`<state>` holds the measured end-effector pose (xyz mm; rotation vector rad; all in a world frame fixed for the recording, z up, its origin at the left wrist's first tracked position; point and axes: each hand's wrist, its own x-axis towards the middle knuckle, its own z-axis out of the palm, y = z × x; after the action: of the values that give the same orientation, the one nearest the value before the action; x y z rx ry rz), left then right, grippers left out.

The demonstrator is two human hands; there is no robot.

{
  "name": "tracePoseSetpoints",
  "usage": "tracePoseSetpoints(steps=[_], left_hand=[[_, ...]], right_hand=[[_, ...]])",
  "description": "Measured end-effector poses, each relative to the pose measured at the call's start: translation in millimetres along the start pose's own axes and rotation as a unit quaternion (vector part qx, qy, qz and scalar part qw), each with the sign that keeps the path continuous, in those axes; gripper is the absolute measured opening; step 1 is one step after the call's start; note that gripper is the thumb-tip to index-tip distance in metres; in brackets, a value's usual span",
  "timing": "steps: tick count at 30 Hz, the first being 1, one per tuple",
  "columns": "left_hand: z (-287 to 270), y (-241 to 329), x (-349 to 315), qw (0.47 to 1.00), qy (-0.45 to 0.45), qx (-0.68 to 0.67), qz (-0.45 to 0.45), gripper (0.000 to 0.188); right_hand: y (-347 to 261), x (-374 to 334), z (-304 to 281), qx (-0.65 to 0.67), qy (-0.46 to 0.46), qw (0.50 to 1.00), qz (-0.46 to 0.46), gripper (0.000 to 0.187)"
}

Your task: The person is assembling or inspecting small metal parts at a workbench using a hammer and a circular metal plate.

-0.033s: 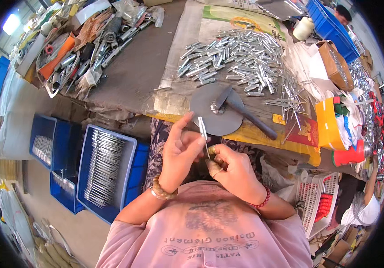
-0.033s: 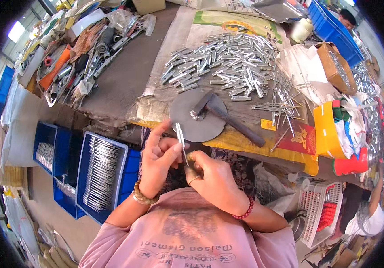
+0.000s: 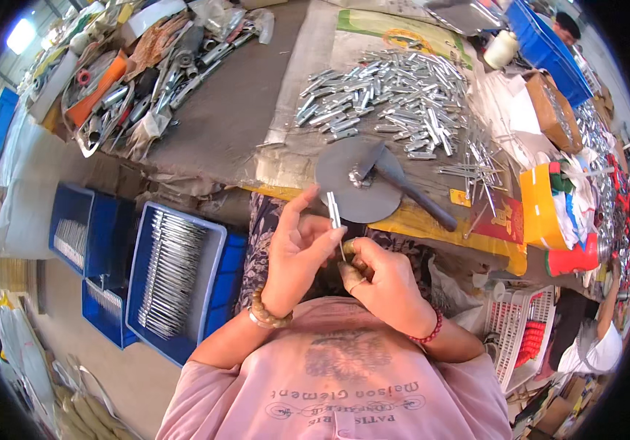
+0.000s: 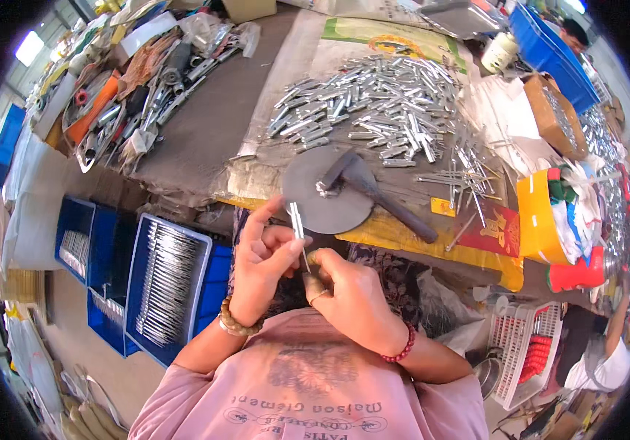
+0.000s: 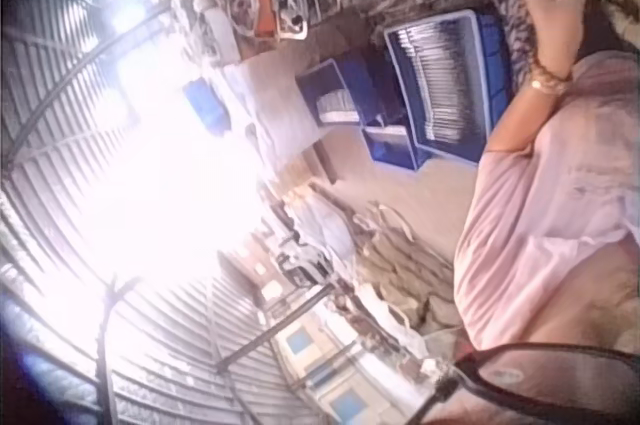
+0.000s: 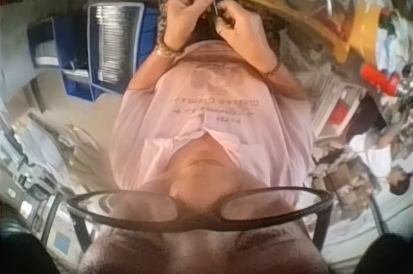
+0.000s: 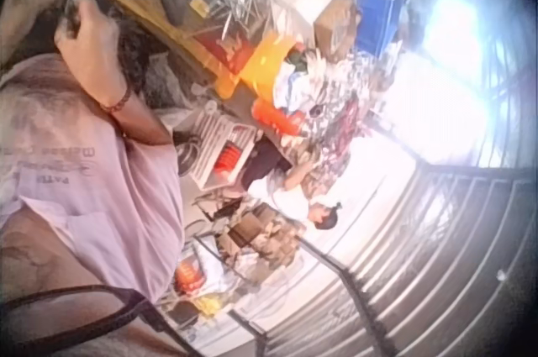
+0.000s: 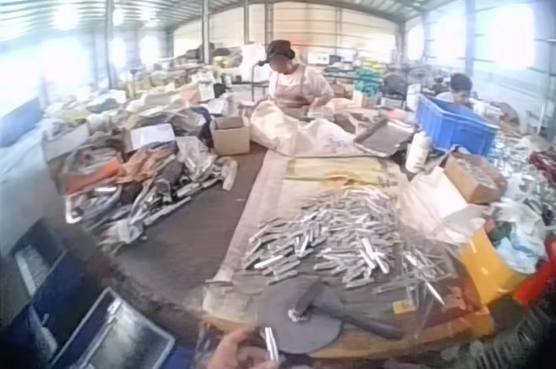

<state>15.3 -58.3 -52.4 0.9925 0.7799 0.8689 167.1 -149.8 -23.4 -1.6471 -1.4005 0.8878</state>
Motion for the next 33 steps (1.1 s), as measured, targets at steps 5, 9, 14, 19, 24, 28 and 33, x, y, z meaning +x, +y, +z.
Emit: tracePoseSetpoints(steps=[5,9,14,19,24,28,33], left_hand=[[-20,4,0,0.999,0.024,-0.036,0.030,0.065],[-81,4,-4,0.988,0.132,-0.002,0.074,0.060],[-195,-22,-14,0.935,0.347,0.076,0.002,0.050],[-314,-69,-15,0.866,0.476,0.151,-0.038,0.051],[-368,-67,-3,0.816,0.529,0.228,-0.045,0.051],[-392,-64,10,0.793,0.533,0.289,-0.063,0.051],[-405,-72,20,0.753,0.538,0.373,-0.068,0.047]], right_hand=[[-1,8,-4,-0.038,-0.026,0.999,-0.004,0.036],[17,13,-30,0.026,0.081,0.996,-0.008,0.035],[21,25,-42,0.115,0.094,0.987,0.055,0.032],[21,27,-42,0.137,0.104,0.983,0.068,0.030],[28,24,-39,0.123,0.108,0.985,0.056,0.029],[26,24,-40,0.126,0.106,0.986,0.037,0.029],[28,23,-45,0.121,0.105,0.986,0.047,0.027]])
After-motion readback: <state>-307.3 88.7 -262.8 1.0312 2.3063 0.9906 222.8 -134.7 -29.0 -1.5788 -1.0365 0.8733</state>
